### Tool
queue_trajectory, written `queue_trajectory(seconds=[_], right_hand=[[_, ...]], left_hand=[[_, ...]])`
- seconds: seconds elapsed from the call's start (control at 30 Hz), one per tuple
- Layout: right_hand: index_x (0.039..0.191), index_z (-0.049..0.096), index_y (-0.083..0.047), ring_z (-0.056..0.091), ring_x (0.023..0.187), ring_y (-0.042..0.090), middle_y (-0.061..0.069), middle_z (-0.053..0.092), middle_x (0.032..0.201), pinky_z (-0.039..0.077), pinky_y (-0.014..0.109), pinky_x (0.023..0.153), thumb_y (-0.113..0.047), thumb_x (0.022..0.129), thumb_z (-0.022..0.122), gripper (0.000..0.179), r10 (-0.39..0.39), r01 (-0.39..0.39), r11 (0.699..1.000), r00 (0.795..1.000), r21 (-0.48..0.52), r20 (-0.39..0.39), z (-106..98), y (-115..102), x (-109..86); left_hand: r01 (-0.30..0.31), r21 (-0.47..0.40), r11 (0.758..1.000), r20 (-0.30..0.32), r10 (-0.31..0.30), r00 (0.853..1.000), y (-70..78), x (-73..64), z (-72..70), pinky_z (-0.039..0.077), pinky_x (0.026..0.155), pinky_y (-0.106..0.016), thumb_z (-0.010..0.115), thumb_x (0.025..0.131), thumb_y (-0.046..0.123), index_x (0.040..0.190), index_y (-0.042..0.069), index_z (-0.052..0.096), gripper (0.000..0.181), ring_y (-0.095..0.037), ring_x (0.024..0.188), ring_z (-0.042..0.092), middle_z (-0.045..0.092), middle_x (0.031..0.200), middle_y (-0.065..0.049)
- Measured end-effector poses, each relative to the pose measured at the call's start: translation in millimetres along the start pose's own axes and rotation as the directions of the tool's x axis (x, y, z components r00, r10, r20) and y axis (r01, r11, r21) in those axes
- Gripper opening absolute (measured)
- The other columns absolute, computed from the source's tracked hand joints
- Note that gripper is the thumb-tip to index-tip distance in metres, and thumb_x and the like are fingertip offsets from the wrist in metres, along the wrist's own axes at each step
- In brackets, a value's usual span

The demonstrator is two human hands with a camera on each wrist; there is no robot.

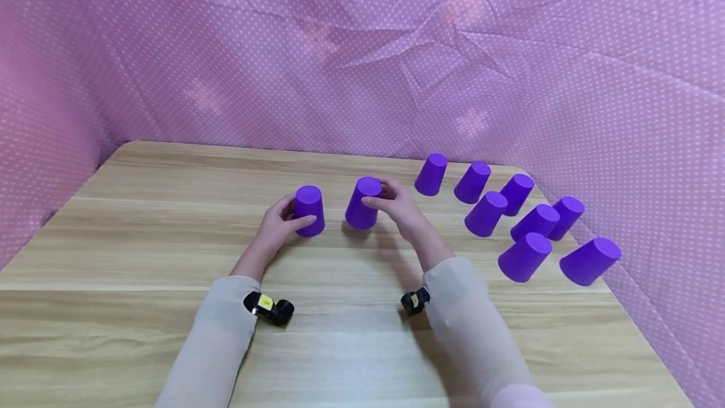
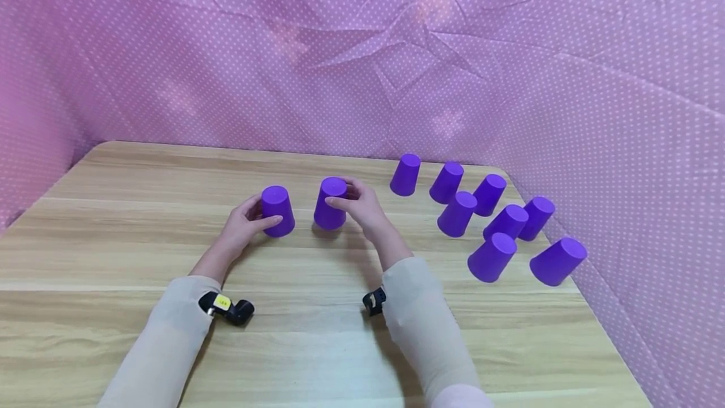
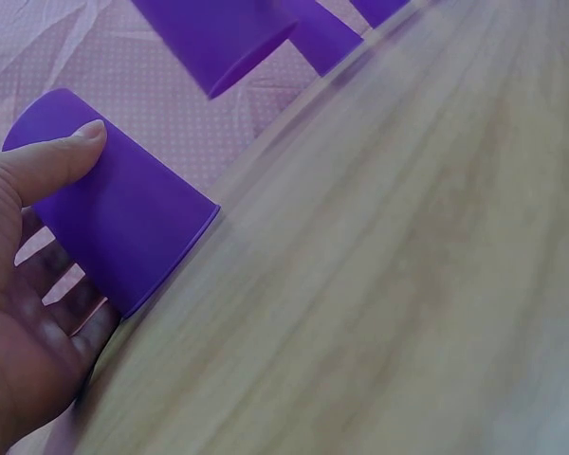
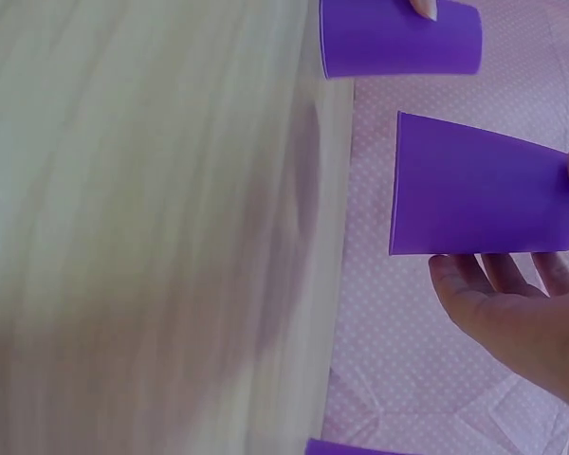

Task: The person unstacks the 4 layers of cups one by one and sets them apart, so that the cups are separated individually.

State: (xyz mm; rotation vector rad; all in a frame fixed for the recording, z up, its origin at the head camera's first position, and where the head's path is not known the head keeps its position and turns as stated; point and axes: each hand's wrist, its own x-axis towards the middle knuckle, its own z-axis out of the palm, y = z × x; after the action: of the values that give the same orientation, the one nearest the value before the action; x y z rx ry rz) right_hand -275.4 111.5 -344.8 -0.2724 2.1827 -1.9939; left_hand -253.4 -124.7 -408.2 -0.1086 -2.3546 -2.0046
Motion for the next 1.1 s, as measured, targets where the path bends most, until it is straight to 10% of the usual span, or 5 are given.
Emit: queue_trajectory(seconds=[1.1], right_hand=[[0.121, 0.042, 0.0, 0.048, 0.096, 0.017, 0.008, 0.051, 0.106, 0.034, 0.034, 0.091, -0.001, 0.078, 0.059, 0.047, -0.068, 0.068, 0.998, 0.997, 0.012, -0.046, -60, -7, -37.7]], left_hand=[[-0.014, 0.023, 1.0, -0.002, 0.014, 1.0, -5.3, 2.7, 0.1, 0.028, 0.097, -0.035, 0.07, 0.072, 0.023, 0.13, 0.007, 0.037, 0.069, -0.025, 0.115, 0.037, 0.041, 0.125, -0.016]])
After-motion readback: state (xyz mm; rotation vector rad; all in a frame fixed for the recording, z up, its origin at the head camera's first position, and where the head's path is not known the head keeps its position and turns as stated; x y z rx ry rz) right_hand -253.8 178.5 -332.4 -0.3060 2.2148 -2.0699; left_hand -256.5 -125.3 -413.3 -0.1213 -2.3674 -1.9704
